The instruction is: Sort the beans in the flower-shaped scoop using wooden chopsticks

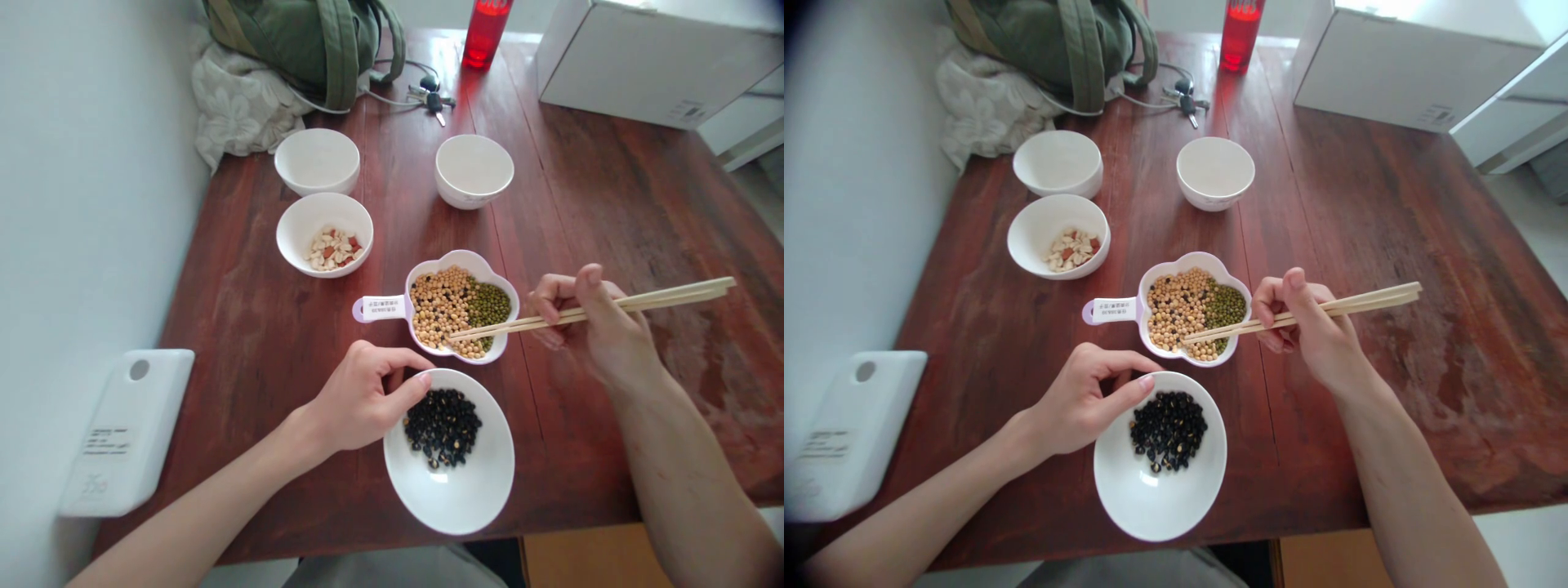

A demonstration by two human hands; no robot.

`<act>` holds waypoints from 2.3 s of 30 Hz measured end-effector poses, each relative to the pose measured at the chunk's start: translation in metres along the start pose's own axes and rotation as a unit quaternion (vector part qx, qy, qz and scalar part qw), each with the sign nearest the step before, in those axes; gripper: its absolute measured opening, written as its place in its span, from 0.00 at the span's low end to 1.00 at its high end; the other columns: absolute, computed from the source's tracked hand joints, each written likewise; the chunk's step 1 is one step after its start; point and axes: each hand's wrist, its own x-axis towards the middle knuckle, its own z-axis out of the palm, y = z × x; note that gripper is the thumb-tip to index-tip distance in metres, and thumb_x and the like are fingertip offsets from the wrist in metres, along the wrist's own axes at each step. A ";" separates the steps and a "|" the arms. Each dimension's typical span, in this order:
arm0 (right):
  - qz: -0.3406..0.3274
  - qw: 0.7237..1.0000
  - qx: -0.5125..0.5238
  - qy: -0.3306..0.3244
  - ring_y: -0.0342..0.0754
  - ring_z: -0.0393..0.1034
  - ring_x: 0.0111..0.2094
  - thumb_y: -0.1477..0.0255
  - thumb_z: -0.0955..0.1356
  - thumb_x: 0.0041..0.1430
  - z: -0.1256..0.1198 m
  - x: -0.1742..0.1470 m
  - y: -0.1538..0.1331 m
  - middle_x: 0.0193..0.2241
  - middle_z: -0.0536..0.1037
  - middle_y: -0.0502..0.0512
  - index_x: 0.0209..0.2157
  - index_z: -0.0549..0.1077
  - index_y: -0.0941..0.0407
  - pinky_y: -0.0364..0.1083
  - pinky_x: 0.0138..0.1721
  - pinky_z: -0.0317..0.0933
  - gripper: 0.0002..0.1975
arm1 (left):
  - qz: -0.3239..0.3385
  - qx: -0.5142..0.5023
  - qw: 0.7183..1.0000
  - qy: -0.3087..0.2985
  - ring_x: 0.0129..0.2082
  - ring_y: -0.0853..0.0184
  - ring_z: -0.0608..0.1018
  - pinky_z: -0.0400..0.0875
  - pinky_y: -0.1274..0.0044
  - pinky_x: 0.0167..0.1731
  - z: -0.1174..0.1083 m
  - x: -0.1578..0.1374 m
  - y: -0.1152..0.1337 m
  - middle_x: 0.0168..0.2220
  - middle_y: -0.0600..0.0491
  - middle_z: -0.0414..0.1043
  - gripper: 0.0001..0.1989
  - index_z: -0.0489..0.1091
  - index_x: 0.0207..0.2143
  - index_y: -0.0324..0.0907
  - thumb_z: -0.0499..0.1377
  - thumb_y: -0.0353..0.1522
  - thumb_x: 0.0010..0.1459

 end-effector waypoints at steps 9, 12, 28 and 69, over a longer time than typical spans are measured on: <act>-0.019 1.000 -0.005 -0.024 0.43 0.55 0.18 0.43 0.53 0.66 0.002 -0.003 0.000 0.16 0.64 0.50 0.25 0.68 0.54 0.47 0.20 0.45 0.34 | 0.010 0.006 1.000 0.002 0.16 0.76 0.64 0.57 0.82 0.21 0.000 -0.001 -0.001 0.16 0.58 0.66 0.14 0.82 0.40 0.37 0.60 0.36 0.63; -0.025 0.998 -0.035 -0.035 0.42 0.56 0.19 0.43 0.55 0.65 0.002 -0.003 0.004 0.17 0.65 0.50 0.26 0.69 0.55 0.46 0.21 0.45 0.32 | 0.012 0.006 1.000 0.001 0.16 0.75 0.65 0.58 0.82 0.20 0.000 -0.001 -0.001 0.16 0.57 0.66 0.14 0.82 0.41 0.37 0.60 0.36 0.63; -0.017 0.998 -0.036 -0.050 0.42 0.56 0.20 0.44 0.55 0.66 0.004 -0.003 0.005 0.18 0.64 0.50 0.27 0.68 0.55 0.45 0.21 0.47 0.31 | 0.013 0.001 1.000 -0.002 0.16 0.76 0.65 0.57 0.82 0.20 0.000 -0.001 0.000 0.16 0.57 0.66 0.13 0.82 0.41 0.37 0.60 0.36 0.63; 0.012 0.997 0.067 -0.046 0.42 0.55 0.16 0.50 0.61 0.66 0.012 0.001 0.001 0.14 0.63 0.50 0.24 0.69 0.55 0.43 0.17 0.45 0.27 | 0.005 -0.005 1.000 -0.009 0.16 0.74 0.66 0.59 0.81 0.20 -0.001 -0.001 0.000 0.16 0.57 0.67 0.14 0.82 0.41 0.37 0.60 0.36 0.64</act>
